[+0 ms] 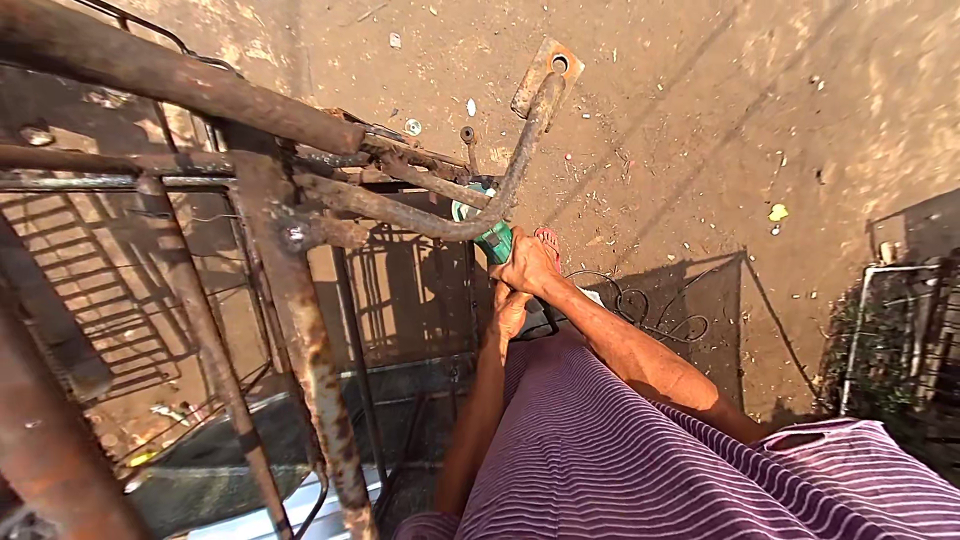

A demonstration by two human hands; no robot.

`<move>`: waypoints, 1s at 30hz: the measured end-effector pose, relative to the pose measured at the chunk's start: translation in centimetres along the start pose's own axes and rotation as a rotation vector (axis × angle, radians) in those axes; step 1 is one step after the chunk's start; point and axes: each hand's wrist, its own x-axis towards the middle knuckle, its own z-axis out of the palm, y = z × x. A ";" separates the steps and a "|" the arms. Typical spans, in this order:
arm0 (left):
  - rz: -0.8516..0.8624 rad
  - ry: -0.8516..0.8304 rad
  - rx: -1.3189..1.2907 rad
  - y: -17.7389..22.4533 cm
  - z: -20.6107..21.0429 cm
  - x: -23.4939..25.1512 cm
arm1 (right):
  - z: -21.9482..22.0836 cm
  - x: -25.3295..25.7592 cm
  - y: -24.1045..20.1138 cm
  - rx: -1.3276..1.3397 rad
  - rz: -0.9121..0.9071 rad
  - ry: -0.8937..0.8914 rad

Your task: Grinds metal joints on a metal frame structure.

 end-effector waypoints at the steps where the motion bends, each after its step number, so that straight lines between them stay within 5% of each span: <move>1: 0.002 -0.001 -0.003 0.0 0.0 0.0 | -0.1 0.0 -0.1 -0.006 0.003 -0.003; 30: 0.003 0.003 -0.008 0.2 0.4 0.3 | -0.6 0.1 -0.3 -0.021 -0.003 -0.023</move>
